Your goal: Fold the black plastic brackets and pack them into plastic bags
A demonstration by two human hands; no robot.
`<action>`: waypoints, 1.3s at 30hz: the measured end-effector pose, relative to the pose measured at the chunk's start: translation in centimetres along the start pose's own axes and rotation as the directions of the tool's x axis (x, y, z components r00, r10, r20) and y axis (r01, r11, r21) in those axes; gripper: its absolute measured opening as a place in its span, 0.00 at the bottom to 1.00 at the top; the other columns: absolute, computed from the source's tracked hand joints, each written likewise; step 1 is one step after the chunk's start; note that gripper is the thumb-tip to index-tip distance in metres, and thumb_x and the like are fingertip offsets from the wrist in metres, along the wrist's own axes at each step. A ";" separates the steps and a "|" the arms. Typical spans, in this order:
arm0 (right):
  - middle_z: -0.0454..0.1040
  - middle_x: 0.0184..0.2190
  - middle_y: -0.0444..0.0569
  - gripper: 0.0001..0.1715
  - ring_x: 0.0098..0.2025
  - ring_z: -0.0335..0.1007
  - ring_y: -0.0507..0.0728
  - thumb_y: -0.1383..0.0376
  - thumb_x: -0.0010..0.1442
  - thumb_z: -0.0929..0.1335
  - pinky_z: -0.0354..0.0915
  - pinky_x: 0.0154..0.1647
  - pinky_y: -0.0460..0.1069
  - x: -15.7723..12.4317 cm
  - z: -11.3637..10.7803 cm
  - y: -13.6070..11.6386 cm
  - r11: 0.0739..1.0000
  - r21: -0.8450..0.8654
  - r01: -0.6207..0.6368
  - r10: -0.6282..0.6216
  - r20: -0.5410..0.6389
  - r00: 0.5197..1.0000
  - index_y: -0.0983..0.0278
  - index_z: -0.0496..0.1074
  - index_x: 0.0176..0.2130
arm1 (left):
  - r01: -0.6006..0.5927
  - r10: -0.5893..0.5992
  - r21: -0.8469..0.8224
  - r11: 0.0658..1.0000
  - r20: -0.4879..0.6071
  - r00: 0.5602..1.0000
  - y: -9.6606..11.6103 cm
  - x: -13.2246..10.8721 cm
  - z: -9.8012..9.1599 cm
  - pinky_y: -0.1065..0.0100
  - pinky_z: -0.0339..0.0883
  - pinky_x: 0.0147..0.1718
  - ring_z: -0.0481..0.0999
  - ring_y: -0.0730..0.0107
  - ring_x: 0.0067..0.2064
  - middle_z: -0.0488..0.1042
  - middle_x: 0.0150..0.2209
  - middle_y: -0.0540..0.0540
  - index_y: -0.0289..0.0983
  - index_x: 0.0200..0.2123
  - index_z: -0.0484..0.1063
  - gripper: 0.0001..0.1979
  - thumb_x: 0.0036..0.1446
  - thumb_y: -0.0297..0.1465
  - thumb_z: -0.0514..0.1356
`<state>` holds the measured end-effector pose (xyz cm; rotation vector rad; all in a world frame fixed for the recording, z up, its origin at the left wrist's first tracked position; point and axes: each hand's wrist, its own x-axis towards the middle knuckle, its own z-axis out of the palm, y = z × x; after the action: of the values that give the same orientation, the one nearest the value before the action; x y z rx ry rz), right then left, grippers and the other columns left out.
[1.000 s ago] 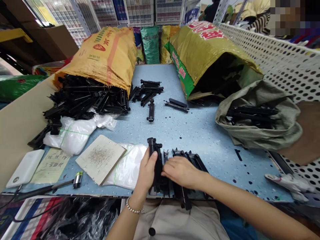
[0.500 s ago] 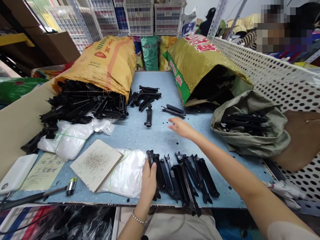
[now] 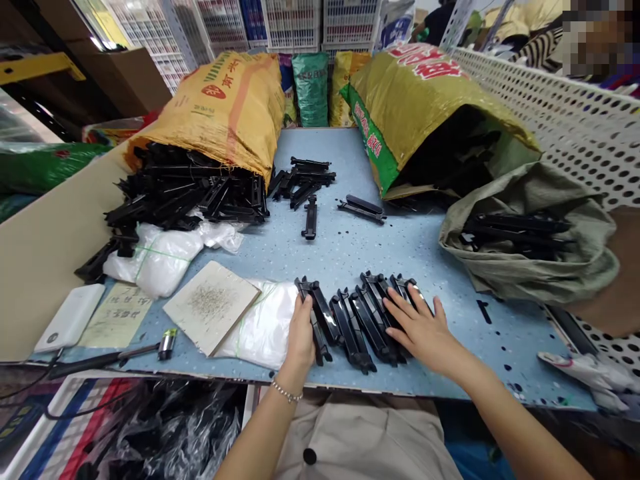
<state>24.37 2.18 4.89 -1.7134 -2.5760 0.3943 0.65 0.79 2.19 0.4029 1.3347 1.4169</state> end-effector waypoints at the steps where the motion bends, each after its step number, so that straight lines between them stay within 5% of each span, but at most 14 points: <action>1: 0.55 0.66 0.51 0.30 0.69 0.39 0.71 0.52 0.66 0.57 0.42 0.63 0.74 0.2 -0.6 -1.0 0.998 0.064 0.022 -0.018 -0.056 0.998 0.58 0.60 0.63 | -0.004 0.004 -0.053 0.999 0.005 1.000 0.3 -0.6 0.2 0.58 0.56 0.61 0.63 0.58 0.63 0.71 0.56 0.42 0.40 0.55 0.66 0.25 0.57 0.44 0.59; 5: 0.61 0.63 0.55 0.41 0.63 0.57 0.66 0.52 0.58 0.67 0.60 0.60 0.61 -0.6 -1.2 -6.9 0.846 0.522 0.107 -0.083 -0.069 0.994 0.58 0.53 0.66 | -0.047 0.053 -0.173 0.984 0.026 0.998 1.5 -3.6 0.5 0.60 0.64 0.56 0.69 0.61 0.58 0.71 0.55 0.43 0.43 0.59 0.58 0.26 0.60 0.46 0.54; 9: 0.74 0.52 0.54 0.35 0.50 0.72 0.66 0.56 0.53 0.71 0.67 0.51 0.61 -0.1 0.4 -9.7 0.489 0.865 -0.112 0.002 0.127 0.992 0.59 0.65 0.59 | -0.277 0.261 0.222 0.935 0.099 0.960 2.4 -4.1 -2.3 0.59 0.65 0.53 0.70 0.61 0.55 0.67 0.55 0.40 0.41 0.58 0.58 0.23 0.63 0.43 0.51; 12: 0.77 0.47 0.54 0.30 0.46 0.75 0.65 0.58 0.51 0.74 0.68 0.50 0.59 0.9 0.9 -9.4 0.164 0.953 -0.254 0.011 0.255 0.967 0.61 0.70 0.52 | -0.426 0.480 0.691 0.584 0.130 0.868 2.7 -2.8 -6.1 0.50 0.62 0.53 0.67 0.52 0.55 0.65 0.52 0.36 0.36 0.50 0.65 0.20 0.57 0.38 0.59; 15: 0.78 0.46 0.54 0.30 0.45 0.75 0.63 0.59 0.48 0.76 0.68 0.49 0.57 1.2 0.7 -9.5 -0.059 0.959 -0.277 -0.009 0.277 0.961 0.61 0.72 0.49 | -0.415 0.460 0.841 0.346 0.233 0.857 2.8 -1.4 -9.0 0.45 0.58 0.53 0.67 0.48 0.51 0.70 0.42 0.37 0.36 0.36 0.70 0.08 0.55 0.34 0.59; 19: 0.77 0.47 0.55 0.24 0.44 0.75 0.61 0.58 0.51 0.75 0.70 0.46 0.55 1.4 0.6 -10.7 -0.228 0.924 -0.306 -0.020 0.310 0.951 0.62 0.74 0.47 | -0.400 0.345 0.817 0.417 0.264 0.901 3.6 0.3 -10.7 0.57 0.64 0.46 0.73 0.59 0.40 0.73 0.33 0.44 0.39 0.26 0.70 0.10 0.58 0.30 0.53; 24: 0.77 0.47 0.55 0.19 0.44 0.75 0.59 0.59 0.54 0.73 0.71 0.46 0.52 1.9 0.9 -11.5 -0.339 0.885 -0.318 -0.034 0.326 0.945 0.63 0.75 0.45 | -0.328 0.287 0.764 0.556 0.194 0.938 4.5 2.0 -11.9 0.68 0.65 0.29 0.71 0.68 0.27 0.71 0.23 0.51 0.38 0.23 0.69 0.08 0.49 0.34 0.62; 33: 0.80 0.41 0.56 0.13 0.46 0.76 0.62 0.61 0.55 0.71 0.72 0.48 0.52 5.4 1.7 -15.6 -0.557 0.750 -0.358 -0.098 0.369 0.924 0.68 0.76 0.38 | -0.270 0.309 0.698 0.663 0.073 0.948 4.1 2.9 -11.6 0.73 0.58 0.23 0.64 0.75 0.22 0.63 0.20 0.57 0.39 0.23 0.60 0.13 0.42 0.32 0.65; 39: 0.81 0.31 0.52 0.05 0.39 0.79 0.58 0.67 0.54 0.70 0.74 0.46 0.50 8.4 3.0 -18.5 -0.656 0.658 -0.371 -0.022 0.474 0.880 0.67 0.74 0.34 | -0.329 0.318 0.671 0.664 0.144 0.937 5.3 2.2 -12.1 0.71 0.65 0.26 0.69 0.72 0.24 0.68 0.23 0.54 0.39 0.28 0.62 0.07 0.50 0.33 0.59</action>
<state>3.77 2.52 5.09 -0.9633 -0.2564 2.1643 -12.47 -2.05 2.06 1.2029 1.8282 1.1296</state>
